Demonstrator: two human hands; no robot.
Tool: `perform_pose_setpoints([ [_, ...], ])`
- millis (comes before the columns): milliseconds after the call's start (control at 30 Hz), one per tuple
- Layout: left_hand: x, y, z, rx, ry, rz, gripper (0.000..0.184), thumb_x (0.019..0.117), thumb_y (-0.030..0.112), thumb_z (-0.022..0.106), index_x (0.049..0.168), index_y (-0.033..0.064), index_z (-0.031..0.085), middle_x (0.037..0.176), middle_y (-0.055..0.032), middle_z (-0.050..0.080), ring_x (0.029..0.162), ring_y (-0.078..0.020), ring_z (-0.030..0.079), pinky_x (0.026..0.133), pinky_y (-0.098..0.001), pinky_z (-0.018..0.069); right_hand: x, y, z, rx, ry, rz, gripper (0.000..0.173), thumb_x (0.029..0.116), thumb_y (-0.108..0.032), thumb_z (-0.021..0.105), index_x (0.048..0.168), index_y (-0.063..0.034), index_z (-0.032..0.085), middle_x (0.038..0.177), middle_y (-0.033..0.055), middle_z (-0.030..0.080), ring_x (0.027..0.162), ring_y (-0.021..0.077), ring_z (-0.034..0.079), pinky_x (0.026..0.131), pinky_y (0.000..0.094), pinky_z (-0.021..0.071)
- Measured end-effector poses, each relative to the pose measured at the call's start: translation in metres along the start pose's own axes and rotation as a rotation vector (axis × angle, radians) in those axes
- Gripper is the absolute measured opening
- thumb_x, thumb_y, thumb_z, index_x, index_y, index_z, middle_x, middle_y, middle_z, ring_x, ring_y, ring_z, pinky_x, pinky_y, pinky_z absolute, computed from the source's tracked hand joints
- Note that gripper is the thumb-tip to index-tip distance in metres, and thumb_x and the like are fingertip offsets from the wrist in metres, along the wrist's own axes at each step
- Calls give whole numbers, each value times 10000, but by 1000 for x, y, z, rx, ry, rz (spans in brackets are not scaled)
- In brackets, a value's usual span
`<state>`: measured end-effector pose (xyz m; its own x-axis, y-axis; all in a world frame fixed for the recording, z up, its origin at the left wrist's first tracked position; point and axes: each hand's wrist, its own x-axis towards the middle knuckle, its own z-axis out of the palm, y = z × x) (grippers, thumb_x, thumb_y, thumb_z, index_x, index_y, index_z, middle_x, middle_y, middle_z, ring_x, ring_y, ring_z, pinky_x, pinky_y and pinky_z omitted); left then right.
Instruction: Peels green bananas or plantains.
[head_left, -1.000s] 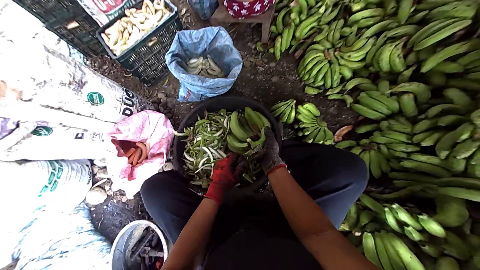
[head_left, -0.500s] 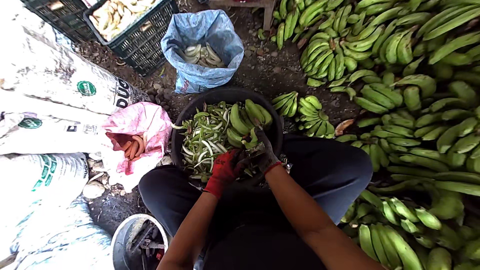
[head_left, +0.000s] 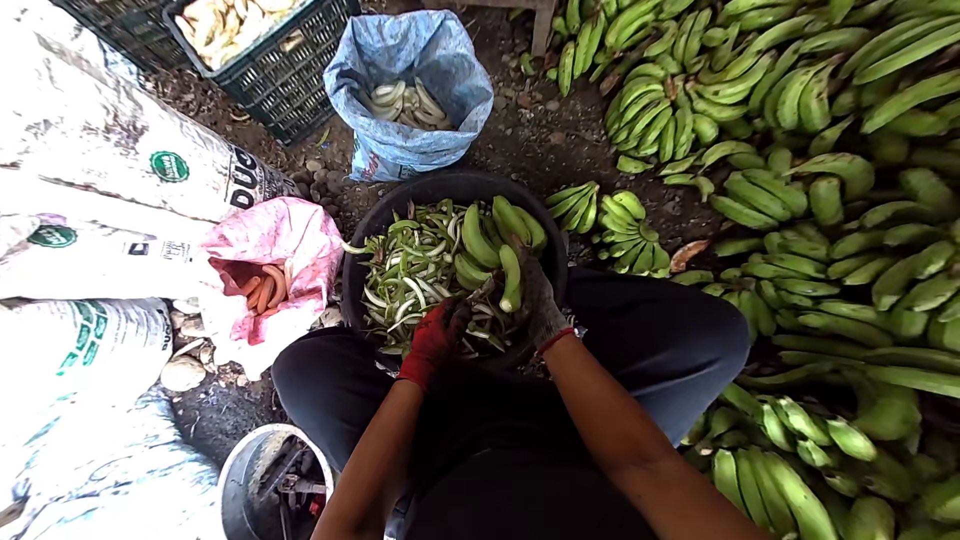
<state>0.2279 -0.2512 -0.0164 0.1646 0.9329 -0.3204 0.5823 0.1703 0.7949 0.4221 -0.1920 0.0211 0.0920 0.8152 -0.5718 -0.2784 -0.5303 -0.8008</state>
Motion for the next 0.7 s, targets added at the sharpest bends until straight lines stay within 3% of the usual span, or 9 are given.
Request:
perform_pose_setpoints([
  [133, -8, 17, -4, -17, -85, 156, 569, 1064, 545, 342, 1460, 201, 563, 1327, -53, 676, 1205, -177, 643, 1053, -488, 489, 5, -2, -11, -73, -81, 13, 554, 1058, -571, 385, 1359, -146, 576, 1053, 68, 708, 848, 163, 676, 729, 358, 579],
  [233, -15, 28, -11, 59, -114, 164, 542, 1059, 535, 372, 1454, 226, 578, 1330, -59, 676, 1217, -208, 641, 1044, -515, 482, 2, -5, -5, -59, -81, 100, 591, 1021, -627, 430, 1316, -141, 593, 1013, 62, 713, 805, 163, 678, 682, 345, 579],
  [367, -8, 24, -9, 129, -60, 133, 507, 1049, 481, 410, 1461, 232, 571, 1280, -115, 687, 1165, -282, 660, 995, -559, 497, 3, 2, -1, -49, -118, 121, 604, 1015, -625, 450, 1337, -131, 579, 1036, 72, 698, 836, 163, 675, 717, 362, 587],
  [533, 23, 15, -2, 307, 159, -12, 518, 1007, 424, 536, 1497, 255, 528, 1296, -228, 633, 1139, -441, 621, 935, -661, 461, -7, 16, 14, -72, -111, 71, 465, 1065, -500, 437, 1261, -109, 593, 926, 69, 640, 743, 146, 626, 649, 340, 562],
  [600, 38, 16, -7, 318, 290, -90, 523, 1008, 403, 576, 1501, 241, 517, 1317, -275, 609, 1143, -494, 609, 917, -695, 456, -12, 22, 18, -90, -128, 57, 467, 1089, -458, 409, 1324, -94, 583, 986, 90, 660, 788, 156, 640, 698, 347, 570],
  [700, 45, 15, -21, 232, 405, -110, 523, 1048, 472, 492, 1507, 221, 494, 1265, -276, 622, 1044, -491, 638, 823, -698, 489, -12, 29, 16, -69, -173, 74, 515, 1091, -490, 373, 1315, -79, 586, 990, 105, 688, 802, 182, 676, 698, 358, 594],
])
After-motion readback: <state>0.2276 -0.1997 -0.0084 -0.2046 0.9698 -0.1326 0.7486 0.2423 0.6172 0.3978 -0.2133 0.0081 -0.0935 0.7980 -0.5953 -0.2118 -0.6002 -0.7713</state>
